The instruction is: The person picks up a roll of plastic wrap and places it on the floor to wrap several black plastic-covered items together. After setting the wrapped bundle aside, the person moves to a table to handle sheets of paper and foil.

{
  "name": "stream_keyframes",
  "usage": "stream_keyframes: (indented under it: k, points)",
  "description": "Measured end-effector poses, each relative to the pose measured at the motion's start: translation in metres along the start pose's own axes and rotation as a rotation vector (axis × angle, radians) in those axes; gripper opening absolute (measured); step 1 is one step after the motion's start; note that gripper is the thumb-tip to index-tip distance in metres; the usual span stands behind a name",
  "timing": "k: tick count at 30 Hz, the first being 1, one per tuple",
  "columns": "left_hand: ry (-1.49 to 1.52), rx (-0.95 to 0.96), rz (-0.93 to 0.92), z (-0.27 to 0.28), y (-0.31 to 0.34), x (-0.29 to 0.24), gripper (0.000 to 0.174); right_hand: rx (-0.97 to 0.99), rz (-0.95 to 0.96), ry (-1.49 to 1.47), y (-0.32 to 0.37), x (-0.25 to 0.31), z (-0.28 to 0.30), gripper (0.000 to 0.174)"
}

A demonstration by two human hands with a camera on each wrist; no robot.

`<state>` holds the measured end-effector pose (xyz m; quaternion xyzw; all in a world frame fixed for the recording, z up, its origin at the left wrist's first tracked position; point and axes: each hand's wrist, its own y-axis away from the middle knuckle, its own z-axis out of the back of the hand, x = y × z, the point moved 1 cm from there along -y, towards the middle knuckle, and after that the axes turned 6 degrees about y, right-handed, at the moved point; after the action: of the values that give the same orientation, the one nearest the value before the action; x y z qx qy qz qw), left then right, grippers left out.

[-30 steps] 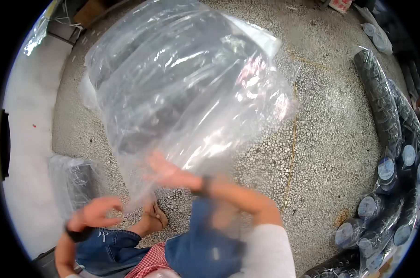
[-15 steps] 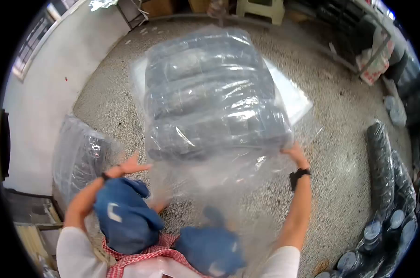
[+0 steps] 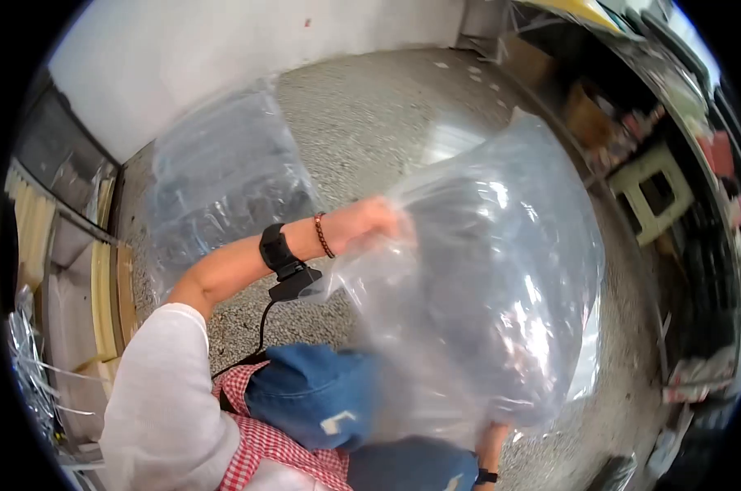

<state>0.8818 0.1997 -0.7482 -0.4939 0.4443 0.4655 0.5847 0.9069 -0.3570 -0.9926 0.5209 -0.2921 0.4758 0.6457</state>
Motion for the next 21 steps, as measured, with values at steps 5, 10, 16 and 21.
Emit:
stream_keyframes:
  k: [5, 10, 16, 21]
  points:
    - [0.261, 0.127, -0.212, 0.042, 0.055, -0.121, 0.014, 0.249, 0.279, 0.208, -0.038, 0.083, -0.059, 0.023]
    - [0.196, -0.113, -0.288, 0.134, 0.195, -0.179, 0.023, 0.664, 0.405, 0.427, -0.035, 0.298, -0.227, 0.026]
    - [0.035, -1.505, 0.275, 0.22, 0.423, -0.022, 0.01, 0.51, 1.505, 0.568, -0.065, 0.35, -0.526, 0.02]
    - [-0.17, -1.763, 0.713, 0.274, 0.495, 0.083, 0.015, 0.558, 1.181, 0.595, -0.004, 0.322, -0.651, 0.017]
